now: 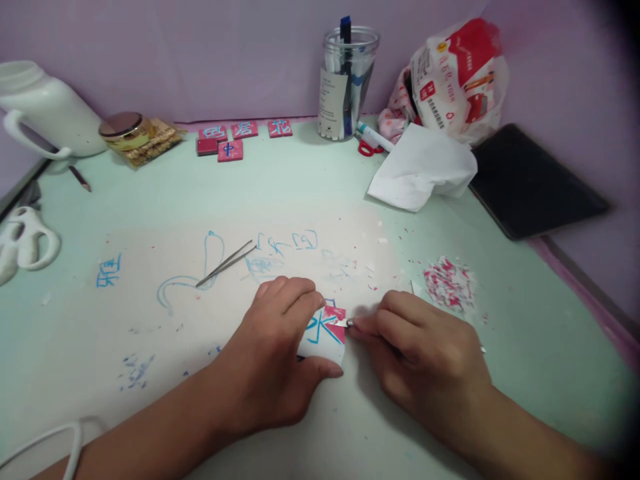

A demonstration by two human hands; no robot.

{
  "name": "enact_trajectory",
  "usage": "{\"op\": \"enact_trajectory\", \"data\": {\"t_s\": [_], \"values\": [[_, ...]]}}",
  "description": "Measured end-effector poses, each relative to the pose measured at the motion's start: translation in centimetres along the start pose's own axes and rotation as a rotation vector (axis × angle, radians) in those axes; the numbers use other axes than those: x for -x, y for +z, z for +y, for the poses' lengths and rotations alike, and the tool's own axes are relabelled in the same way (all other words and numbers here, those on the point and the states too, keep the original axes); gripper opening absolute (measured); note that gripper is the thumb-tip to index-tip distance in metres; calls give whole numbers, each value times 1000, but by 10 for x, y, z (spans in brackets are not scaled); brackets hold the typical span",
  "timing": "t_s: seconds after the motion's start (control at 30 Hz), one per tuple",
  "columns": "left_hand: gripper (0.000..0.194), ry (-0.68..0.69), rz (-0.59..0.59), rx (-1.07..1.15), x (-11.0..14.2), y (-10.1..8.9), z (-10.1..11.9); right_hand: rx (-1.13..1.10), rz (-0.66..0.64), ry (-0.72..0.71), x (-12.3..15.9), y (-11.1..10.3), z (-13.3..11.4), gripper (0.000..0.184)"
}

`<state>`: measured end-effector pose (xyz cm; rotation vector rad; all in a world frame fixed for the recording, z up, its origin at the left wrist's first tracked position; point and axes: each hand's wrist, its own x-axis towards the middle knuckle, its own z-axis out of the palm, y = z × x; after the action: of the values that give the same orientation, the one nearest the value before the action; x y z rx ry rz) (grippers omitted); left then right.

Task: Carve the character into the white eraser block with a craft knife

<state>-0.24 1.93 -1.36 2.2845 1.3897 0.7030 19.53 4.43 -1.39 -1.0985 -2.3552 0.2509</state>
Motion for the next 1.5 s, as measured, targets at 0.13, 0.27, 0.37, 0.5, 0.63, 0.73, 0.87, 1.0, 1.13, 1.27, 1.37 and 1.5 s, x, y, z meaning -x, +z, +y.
{"op": "enact_trajectory", "data": {"t_s": [0.13, 0.27, 0.37, 0.5, 0.63, 0.73, 0.87, 1.0, 1.13, 1.27, 1.37, 1.5], "values": [[43, 4, 0, 8, 0, 0, 0, -21, 19, -13, 0, 1, 0, 19], [44, -17, 4, 9, 0, 0, 1, -77, 20, 1, -2, -1, 2, 17], [42, -27, 5, 8, 0, -1, 1, -110, 0, 40, -1, -1, 4, 16], [40, -37, -11, -2, 0, -2, 2, -133, 10, 56, 1, -1, 5, 15], [44, -43, -7, -5, 0, -1, 3, -119, -6, 55, 3, -3, 9, 14], [44, -54, -4, -12, 1, -2, 3, -79, -14, 46, 3, -9, 16, 12], [41, -65, -6, -21, 0, -2, 3, -64, 22, 18, 4, -19, 25, 9], [44, -51, -4, 1, 0, -1, 2, -46, -14, -63, 5, -20, 22, 12], [46, -50, 4, 1, 1, 0, 2, -57, -39, -80, 6, -12, 15, 13], [47, -47, -3, 6, 1, 0, 3, -87, -42, -45, 5, -6, 12, 12], [44, -43, -5, 3, 1, 0, 3, -87, -40, -48, 3, -5, 11, 14], [42, -44, 0, 4, 1, -1, 2, -69, 2, -16, 0, -5, 6, 15]]}}
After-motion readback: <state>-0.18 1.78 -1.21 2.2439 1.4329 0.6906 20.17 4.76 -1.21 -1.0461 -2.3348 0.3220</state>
